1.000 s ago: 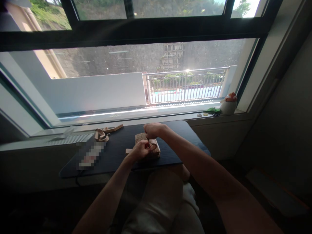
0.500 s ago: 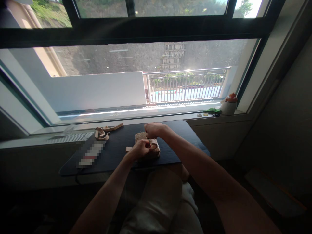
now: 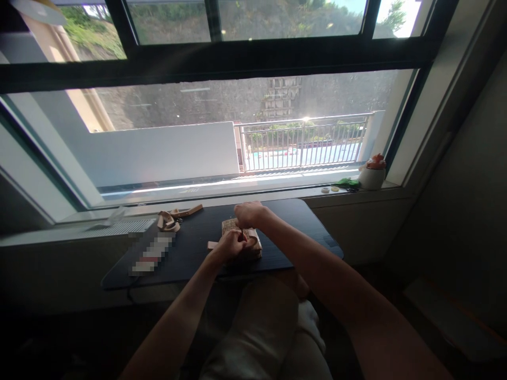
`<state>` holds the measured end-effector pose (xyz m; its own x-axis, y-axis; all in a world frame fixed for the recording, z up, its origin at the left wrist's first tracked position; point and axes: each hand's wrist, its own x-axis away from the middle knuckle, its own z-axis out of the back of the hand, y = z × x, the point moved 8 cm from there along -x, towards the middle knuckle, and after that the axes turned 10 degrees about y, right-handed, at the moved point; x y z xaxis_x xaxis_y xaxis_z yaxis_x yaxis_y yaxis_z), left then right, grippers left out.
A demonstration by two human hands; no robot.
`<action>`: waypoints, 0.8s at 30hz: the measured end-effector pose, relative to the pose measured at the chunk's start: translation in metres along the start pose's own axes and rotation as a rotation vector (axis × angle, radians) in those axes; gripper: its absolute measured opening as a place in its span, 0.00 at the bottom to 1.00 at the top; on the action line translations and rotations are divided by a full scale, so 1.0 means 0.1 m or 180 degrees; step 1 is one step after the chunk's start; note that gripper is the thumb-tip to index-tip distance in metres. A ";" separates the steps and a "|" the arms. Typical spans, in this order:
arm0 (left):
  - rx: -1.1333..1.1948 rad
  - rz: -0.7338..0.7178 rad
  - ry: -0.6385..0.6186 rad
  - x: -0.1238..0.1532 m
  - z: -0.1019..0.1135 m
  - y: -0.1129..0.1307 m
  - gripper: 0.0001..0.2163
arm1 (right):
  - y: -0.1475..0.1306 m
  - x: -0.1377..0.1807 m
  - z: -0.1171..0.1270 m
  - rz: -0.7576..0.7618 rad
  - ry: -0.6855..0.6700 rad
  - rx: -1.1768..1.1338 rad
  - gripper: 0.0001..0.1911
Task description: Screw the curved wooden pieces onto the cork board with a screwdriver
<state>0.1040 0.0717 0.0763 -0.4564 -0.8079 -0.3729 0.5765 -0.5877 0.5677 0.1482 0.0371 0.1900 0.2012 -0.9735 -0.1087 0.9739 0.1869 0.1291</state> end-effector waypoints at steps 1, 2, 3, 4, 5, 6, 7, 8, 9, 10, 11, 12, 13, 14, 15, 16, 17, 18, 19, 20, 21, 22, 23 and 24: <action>0.0004 0.0003 -0.0011 -0.01 0.00 0.00 0.05 | -0.01 0.01 0.02 0.0014 0.0021 0.0037 0.18; 0.0004 0.0003 -0.0013 -0.01 0.00 0.00 0.05 | -0.02 0.02 0.05 0.0045 0.0039 0.0066 0.18; 0.0003 0.0006 -0.0013 -0.02 0.00 -0.01 0.05 | -0.04 0.02 0.06 0.0089 0.0043 0.0086 0.18; 0.0006 0.0004 -0.0011 -0.02 -0.01 -0.01 0.05 | -0.06 0.02 0.07 0.0137 0.0033 0.0097 0.18; 0.0012 -0.0006 -0.0007 -0.02 -0.01 -0.02 0.06 | -0.07 0.02 0.07 0.0175 0.0013 0.0105 0.18; 0.0019 -0.0022 -0.0003 -0.02 -0.02 -0.02 0.07 | -0.08 0.02 0.07 0.0199 -0.0012 0.0112 0.18; 0.0037 -0.0043 -0.0004 -0.02 -0.02 -0.03 0.08 | -0.09 0.01 0.06 0.0201 -0.0038 0.0123 0.18; 0.0066 -0.0064 -0.0008 -0.02 -0.03 -0.03 0.09 | -0.08 0.00 0.05 0.0191 -0.0063 0.0134 0.17; 0.0101 -0.0082 -0.0012 -0.02 -0.04 -0.03 0.09 | -0.08 -0.01 0.03 0.0172 -0.0078 0.0148 0.16; 0.0135 -0.0092 -0.0008 -0.01 -0.04 -0.03 0.08 | -0.07 -0.02 0.02 0.0152 -0.0077 0.0163 0.16; 0.0165 -0.0092 0.0003 -0.01 -0.04 -0.03 0.08 | -0.05 -0.02 0.01 0.0133 -0.0063 0.0180 0.16; 0.0195 -0.0092 0.0015 -0.01 -0.04 -0.03 0.07 | -0.04 -0.03 0.00 0.0114 -0.0040 0.0199 0.16; 0.0225 -0.0089 0.0020 0.00 -0.03 -0.02 0.07 | -0.03 -0.03 0.00 0.0095 -0.0018 0.0219 0.17; 0.0247 -0.0085 0.0018 0.00 -0.03 -0.02 0.08 | -0.03 -0.03 0.00 0.0074 -0.0005 0.0240 0.17; 0.0267 -0.0081 0.0008 -0.01 -0.03 -0.01 0.08 | -0.02 -0.03 0.01 0.0052 -0.0010 0.0261 0.17; 0.0283 -0.0076 -0.0002 -0.01 -0.04 -0.01 0.08 | -0.02 -0.03 0.02 0.0036 -0.0034 0.0276 0.17; 0.0289 -0.0068 -0.0007 -0.01 -0.04 -0.01 0.08 | -0.02 -0.02 0.03 0.0034 -0.0064 0.0284 0.18; 0.0281 -0.0052 -0.0001 -0.01 -0.04 -0.02 0.08 | -0.03 -0.01 0.05 0.0049 -0.0092 0.0282 0.17; 0.0266 -0.0033 0.0009 -0.02 -0.04 -0.02 0.08 | -0.05 -0.01 0.07 0.0080 -0.0110 0.0273 0.17; 0.0255 -0.0010 0.0017 -0.02 -0.04 -0.03 0.08 | -0.06 0.00 0.09 0.0116 -0.0121 0.0262 0.17; 0.0253 0.0014 0.0012 -0.02 -0.04 -0.04 0.07 | -0.08 0.01 0.10 0.0147 -0.0125 0.0252 0.16; 0.0256 0.0026 -0.0001 -0.02 -0.05 -0.04 0.07 | -0.08 0.01 0.10 0.0165 -0.0128 0.0246 0.16; 0.0299 0.0069 -0.0026 -0.02 -0.05 -0.04 0.07 | -0.08 0.01 0.10 0.0169 -0.0133 0.0246 0.16; 0.0364 0.0115 -0.0053 -0.01 -0.05 -0.05 0.07 | -0.08 0.01 0.09 0.0162 -0.0141 0.0248 0.16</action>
<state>0.1055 0.0751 0.0703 -0.4485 -0.8270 -0.3391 0.5122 -0.5487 0.6608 0.1399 0.0331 0.1976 0.2436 -0.9682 -0.0566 0.9510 0.2271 0.2098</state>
